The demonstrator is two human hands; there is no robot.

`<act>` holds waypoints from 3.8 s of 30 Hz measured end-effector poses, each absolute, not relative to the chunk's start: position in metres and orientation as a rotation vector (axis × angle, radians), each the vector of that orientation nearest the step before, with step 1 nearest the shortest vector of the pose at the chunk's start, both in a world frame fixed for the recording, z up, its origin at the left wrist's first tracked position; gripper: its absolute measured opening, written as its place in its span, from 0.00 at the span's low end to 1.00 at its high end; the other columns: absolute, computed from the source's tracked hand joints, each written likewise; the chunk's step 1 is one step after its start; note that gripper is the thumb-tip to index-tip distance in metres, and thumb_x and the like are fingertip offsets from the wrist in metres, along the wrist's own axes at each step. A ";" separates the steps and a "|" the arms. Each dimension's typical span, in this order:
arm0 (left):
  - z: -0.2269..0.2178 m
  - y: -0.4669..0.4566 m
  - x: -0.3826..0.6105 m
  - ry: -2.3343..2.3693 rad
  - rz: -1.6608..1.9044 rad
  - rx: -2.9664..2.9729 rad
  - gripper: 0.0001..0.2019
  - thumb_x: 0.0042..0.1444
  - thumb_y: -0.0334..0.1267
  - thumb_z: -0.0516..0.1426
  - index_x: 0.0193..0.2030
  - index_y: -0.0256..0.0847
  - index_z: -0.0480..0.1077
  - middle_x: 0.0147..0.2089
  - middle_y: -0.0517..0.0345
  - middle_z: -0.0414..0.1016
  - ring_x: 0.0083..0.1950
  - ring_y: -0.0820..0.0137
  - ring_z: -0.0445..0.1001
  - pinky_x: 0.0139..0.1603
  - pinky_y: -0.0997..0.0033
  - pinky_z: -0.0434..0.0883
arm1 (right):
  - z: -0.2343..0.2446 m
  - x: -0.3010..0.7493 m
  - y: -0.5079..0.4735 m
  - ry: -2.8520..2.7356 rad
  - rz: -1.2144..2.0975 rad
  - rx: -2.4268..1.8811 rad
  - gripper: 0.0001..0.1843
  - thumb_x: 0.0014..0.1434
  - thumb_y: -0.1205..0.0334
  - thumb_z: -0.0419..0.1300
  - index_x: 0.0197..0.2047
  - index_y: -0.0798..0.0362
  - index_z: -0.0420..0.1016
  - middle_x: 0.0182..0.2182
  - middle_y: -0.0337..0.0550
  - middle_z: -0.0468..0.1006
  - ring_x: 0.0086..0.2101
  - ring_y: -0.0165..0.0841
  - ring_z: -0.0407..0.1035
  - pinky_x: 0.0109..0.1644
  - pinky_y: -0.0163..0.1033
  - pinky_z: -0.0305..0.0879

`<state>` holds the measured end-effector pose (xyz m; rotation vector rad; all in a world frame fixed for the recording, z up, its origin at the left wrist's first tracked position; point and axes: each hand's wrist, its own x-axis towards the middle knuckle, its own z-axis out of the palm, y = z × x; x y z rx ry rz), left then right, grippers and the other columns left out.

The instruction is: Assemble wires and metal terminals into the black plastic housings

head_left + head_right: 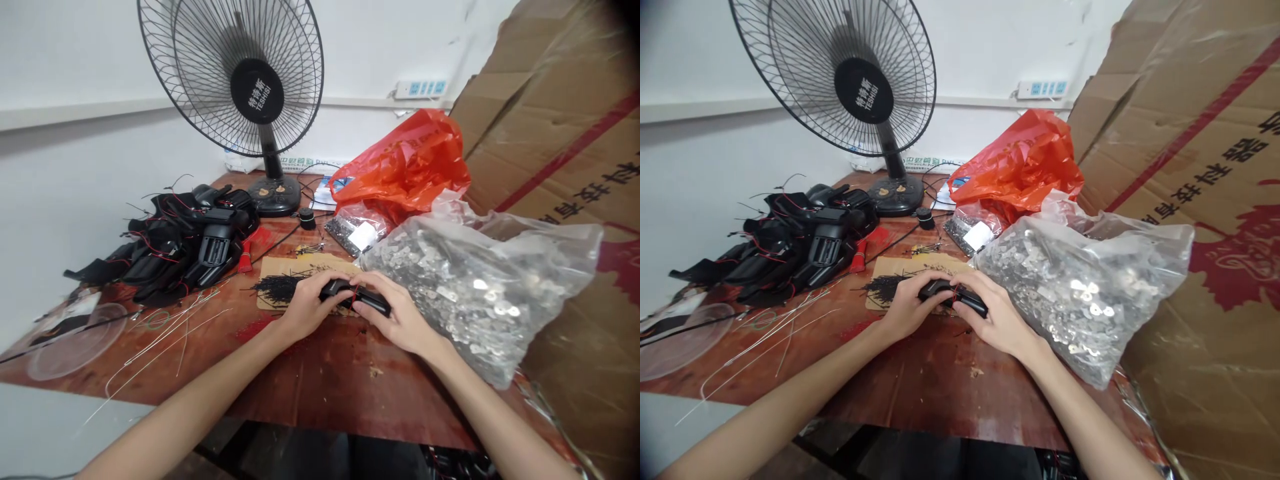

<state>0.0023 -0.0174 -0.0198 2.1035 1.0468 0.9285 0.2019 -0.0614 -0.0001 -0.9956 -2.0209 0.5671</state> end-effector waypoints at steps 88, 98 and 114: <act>-0.018 -0.013 -0.006 0.847 1.144 2.455 0.18 0.53 0.42 0.55 0.48 0.33 0.71 0.47 0.57 0.70 0.50 0.96 0.66 0.55 0.96 0.64 | 0.008 0.203 -0.066 -1.531 1.496 -1.191 0.28 0.67 0.40 0.49 0.46 0.55 0.77 0.32 0.44 0.76 0.31 0.32 0.66 0.35 0.37 0.60; -0.011 -0.005 -0.002 1.025 0.890 1.596 0.32 0.55 0.56 0.50 0.57 0.30 0.62 0.58 0.50 0.62 0.49 0.90 0.67 0.33 0.98 0.66 | -0.002 0.207 -0.058 -1.314 1.254 -1.144 0.20 0.61 0.49 0.62 0.51 0.54 0.74 0.30 0.40 0.72 0.24 0.26 0.65 0.30 0.35 0.63; -0.009 -0.021 0.008 0.815 0.953 1.508 0.47 0.47 0.47 0.60 0.68 0.38 0.38 0.64 0.44 0.53 0.52 0.90 0.68 0.50 0.93 0.73 | -0.002 0.202 -0.057 -0.980 1.545 -0.876 0.16 0.60 0.58 0.64 0.50 0.54 0.74 0.44 0.47 0.76 0.37 0.30 0.69 0.38 0.35 0.70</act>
